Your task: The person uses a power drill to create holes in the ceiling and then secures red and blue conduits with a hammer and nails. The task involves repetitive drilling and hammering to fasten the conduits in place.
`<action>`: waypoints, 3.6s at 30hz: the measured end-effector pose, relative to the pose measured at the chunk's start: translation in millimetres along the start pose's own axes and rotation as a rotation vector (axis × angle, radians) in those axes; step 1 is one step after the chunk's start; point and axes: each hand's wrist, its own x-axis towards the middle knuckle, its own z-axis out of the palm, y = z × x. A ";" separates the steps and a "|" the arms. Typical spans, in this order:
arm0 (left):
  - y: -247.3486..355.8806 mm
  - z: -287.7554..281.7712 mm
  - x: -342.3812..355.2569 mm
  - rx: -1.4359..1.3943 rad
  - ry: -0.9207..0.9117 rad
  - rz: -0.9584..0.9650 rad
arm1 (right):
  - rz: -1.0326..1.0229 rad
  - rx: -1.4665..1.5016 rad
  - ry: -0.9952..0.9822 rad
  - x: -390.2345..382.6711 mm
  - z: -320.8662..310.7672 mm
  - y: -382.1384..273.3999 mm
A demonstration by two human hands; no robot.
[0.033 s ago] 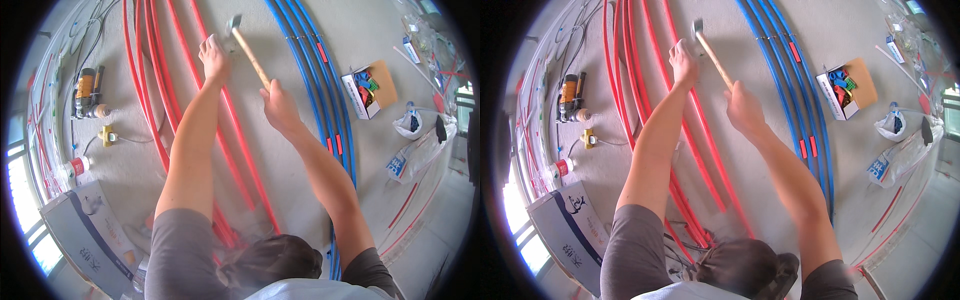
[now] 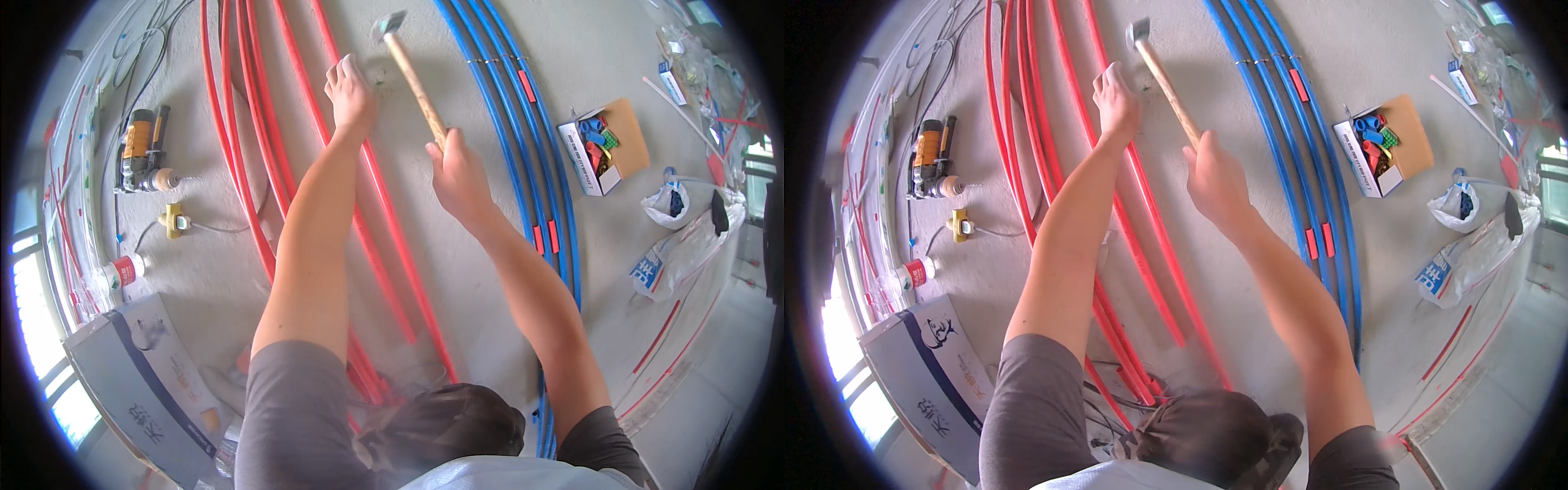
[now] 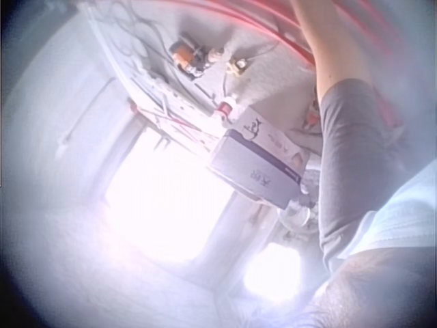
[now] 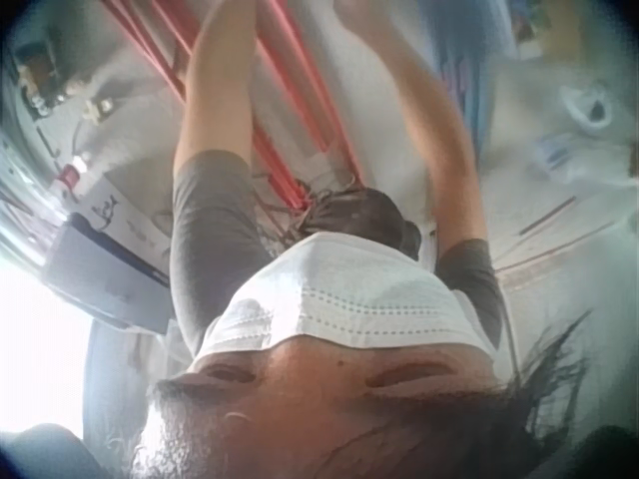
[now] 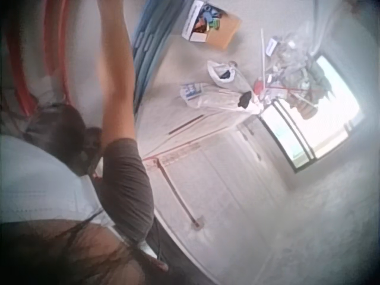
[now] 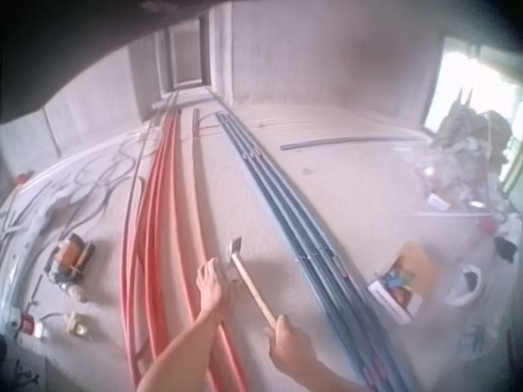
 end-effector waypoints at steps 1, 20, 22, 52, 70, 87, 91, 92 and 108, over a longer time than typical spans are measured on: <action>3.6 -2.6 -0.1 -0.001 -0.015 0.011 | 0.002 0.026 0.038 -4.7 1.1 -3.1; -49.2 21.6 -28.4 0.271 -0.095 0.466 | 0.506 -0.005 -0.193 -386.7 -82.4 117.1; 5.3 4.0 -148.1 0.274 -0.349 0.457 | 0.587 0.100 -0.157 -412.8 -65.8 123.0; 370.0 292.0 -49.5 0.282 -0.504 1.116 | 0.358 -0.484 0.587 -452.9 25.7 208.6; 428.8 243.5 -126.1 0.567 -0.447 1.058 | 0.410 -0.390 0.578 -470.2 27.9 216.7; 426.9 226.8 -109.6 0.423 -0.398 1.173 | 0.355 -0.354 0.576 -459.8 16.1 211.7; 465.7 209.5 -123.0 0.268 -0.617 0.846 | 0.361 -0.357 0.581 -466.0 18.1 214.9; 472.2 206.2 -122.6 0.268 -0.639 0.833 | 0.363 -0.357 0.586 -467.0 17.2 215.5; 358.8 2.5 -133.2 -0.084 -0.622 0.677 | 0.377 -0.375 0.586 -465.7 20.3 213.0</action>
